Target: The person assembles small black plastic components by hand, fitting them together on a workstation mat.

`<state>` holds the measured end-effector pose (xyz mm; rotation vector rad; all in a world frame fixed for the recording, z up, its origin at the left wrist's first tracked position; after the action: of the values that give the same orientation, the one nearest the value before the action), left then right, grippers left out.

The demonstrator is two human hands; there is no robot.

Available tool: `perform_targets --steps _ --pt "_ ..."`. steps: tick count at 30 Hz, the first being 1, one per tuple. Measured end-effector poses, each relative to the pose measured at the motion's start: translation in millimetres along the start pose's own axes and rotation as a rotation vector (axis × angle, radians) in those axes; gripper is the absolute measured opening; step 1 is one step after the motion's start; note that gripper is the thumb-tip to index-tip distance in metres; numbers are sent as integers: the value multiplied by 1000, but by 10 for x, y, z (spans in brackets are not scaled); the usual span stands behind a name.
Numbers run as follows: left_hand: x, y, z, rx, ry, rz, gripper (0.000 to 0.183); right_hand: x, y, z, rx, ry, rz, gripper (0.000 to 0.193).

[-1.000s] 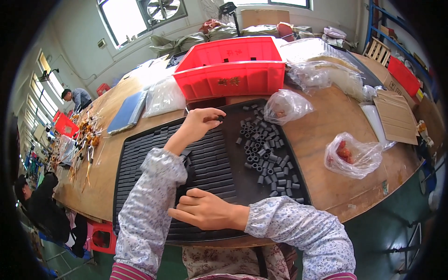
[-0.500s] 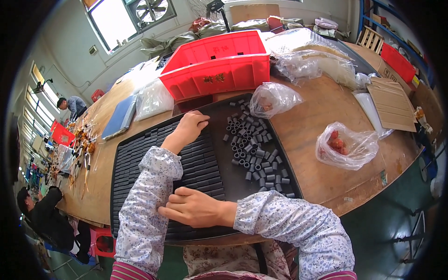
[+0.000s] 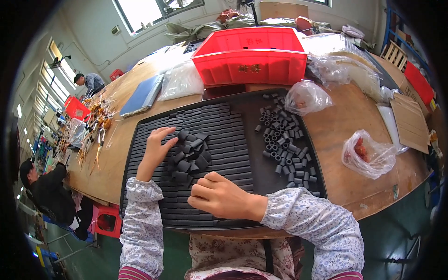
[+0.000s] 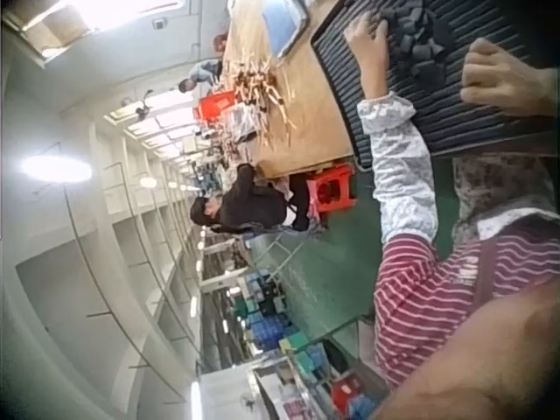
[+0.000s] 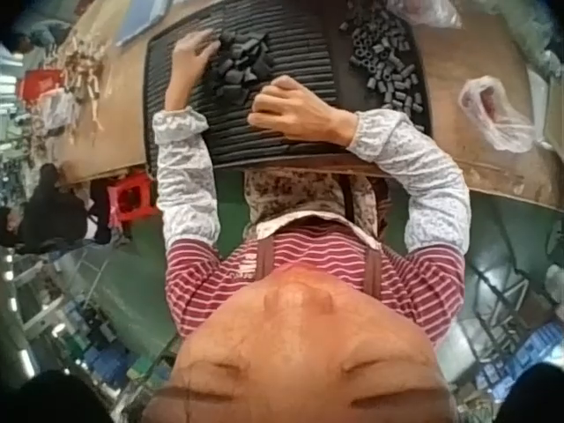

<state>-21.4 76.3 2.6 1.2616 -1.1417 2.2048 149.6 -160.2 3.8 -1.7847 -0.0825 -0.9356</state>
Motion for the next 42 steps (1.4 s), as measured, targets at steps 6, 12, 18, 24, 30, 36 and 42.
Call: perform_targets --steps 6,12,18,24,30,36,42 --pt "-161 2 -20 -47 -46 40 28 6 1 27 -42 14 -38 20" --pt "-121 21 -48 -67 85 3 21 23 -42 23 -46 19 -38 21" --pt "-98 -33 30 -2 186 -36 13 293 -61 317 -203 213 2 21" --pt "-50 -48 -48 86 195 -42 13 727 336 1071 -599 495 -43 33" --pt "117 14 410 204 793 -119 7 756 496 1148 -708 431 -190 40" --pt "32 193 812 146 1080 -431 15 749 488 1122 -764 471 -215 42" --pt "-53 292 1015 225 1215 -516 15 757 276 993 -697 435 -14 33"
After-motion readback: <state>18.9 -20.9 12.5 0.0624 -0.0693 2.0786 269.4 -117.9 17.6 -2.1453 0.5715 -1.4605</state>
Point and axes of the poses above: each hand's wrist, its own y-axis away from the middle knuckle, its own x-axis out of the back of the hand, z = x × y, the point moved 1 cm from there along -y, towards the middle knuckle, and after that the axes turned 7 degrees about -y, right-handed, at the moved point
